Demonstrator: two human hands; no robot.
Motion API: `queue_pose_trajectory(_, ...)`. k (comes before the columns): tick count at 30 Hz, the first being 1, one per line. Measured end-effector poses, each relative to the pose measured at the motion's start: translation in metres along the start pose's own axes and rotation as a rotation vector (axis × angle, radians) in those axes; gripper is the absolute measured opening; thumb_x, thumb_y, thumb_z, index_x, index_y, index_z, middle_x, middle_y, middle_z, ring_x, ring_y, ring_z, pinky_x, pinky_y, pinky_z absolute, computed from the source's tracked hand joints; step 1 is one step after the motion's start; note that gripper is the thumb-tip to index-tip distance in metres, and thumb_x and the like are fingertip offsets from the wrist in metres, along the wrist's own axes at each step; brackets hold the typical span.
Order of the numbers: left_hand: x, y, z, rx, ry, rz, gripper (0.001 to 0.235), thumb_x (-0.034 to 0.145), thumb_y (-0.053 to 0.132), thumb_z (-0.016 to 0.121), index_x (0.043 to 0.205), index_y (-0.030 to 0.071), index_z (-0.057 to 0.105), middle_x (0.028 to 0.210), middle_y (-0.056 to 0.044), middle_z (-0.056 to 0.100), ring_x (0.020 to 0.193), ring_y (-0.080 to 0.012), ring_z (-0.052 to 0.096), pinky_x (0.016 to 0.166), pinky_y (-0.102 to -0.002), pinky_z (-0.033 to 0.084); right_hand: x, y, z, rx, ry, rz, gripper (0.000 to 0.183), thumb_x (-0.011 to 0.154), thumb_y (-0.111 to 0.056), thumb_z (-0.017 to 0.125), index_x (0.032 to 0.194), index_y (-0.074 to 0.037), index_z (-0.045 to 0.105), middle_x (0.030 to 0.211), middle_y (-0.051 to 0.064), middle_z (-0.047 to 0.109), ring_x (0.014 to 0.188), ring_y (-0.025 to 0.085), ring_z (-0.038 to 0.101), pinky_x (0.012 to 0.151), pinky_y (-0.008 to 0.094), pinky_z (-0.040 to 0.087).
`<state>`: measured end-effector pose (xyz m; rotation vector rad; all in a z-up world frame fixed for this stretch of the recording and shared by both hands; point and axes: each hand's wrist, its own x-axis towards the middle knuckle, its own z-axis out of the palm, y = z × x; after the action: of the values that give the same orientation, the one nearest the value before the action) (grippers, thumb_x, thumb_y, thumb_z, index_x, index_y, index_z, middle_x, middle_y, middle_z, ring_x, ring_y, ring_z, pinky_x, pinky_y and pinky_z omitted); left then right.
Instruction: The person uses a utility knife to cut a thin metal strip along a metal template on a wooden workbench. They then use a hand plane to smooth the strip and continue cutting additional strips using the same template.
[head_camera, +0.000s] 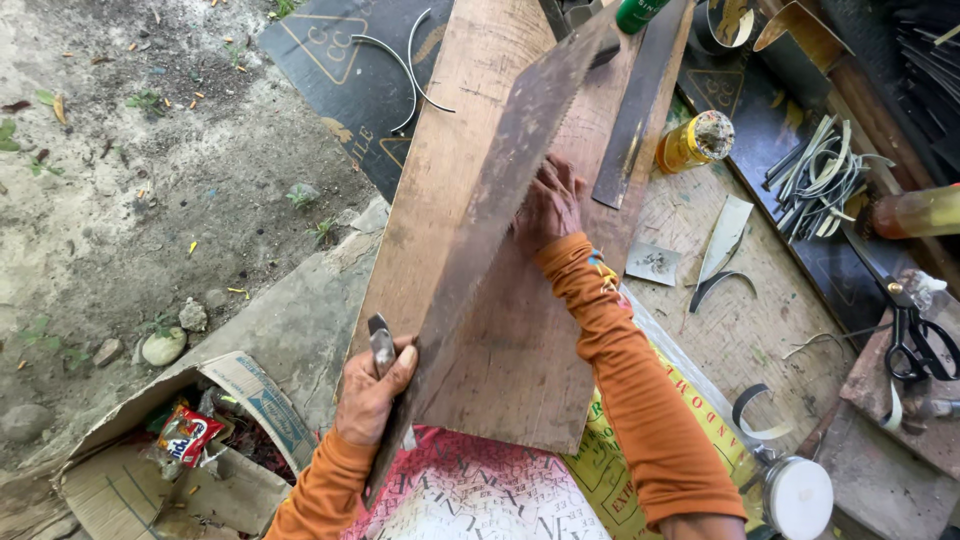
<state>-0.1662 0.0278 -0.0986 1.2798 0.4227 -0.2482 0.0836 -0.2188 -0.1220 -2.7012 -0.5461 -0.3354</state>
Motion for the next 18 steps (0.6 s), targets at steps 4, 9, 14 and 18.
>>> queue_pose_trajectory(4,-0.007,-0.010,0.000,0.002,0.010,0.014,0.034,0.095,0.020,0.071,0.119,-0.005,0.073,0.079,0.010,0.059,0.070,-0.0012,0.047,0.065,-0.019,0.040,-0.006,0.031,0.057,0.110,0.132,0.090,0.037,0.086,-0.013,0.058,0.121,-0.003,0.067,0.138,0.015,0.062,0.138,0.037,0.045,0.112,0.049,0.036)
queue_pose_trajectory(9,-0.001,-0.014,0.007,0.076,0.028,0.039,0.033,0.095,0.019,0.071,0.117,-0.005,0.074,0.081,0.009,0.063,0.072,-0.0014,0.051,0.066,-0.018,0.044,-0.002,0.051,0.083,0.649,0.166,0.047,0.035,0.111,-0.012,0.040,0.136,-0.002,0.063,0.140,0.014,0.065,0.141,0.037,0.047,0.120,0.050,0.034)
queue_pose_trajectory(14,0.005,-0.017,0.011,0.110,0.063,0.057,0.032,0.096,0.019,0.072,0.116,-0.006,0.075,0.076,0.009,0.059,0.069,-0.0019,0.047,0.063,-0.019,0.041,-0.003,0.042,0.104,1.431,0.427,0.553,0.033,0.111,-0.014,0.049,0.142,-0.004,0.055,0.132,0.021,0.060,0.119,0.036,0.061,0.102,0.047,0.048)
queue_pose_trajectory(18,0.008,-0.021,0.014,0.079,0.036,0.022,0.031,0.095,0.019,0.071,0.115,-0.005,0.075,0.078,0.011,0.060,0.068,-0.0009,0.047,0.061,-0.019,0.040,-0.018,0.064,0.116,0.560,0.299,0.047,0.035,0.106,-0.014,0.044,0.133,-0.002,0.061,0.145,0.017,0.058,0.138,0.033,0.052,0.115,0.041,0.045)
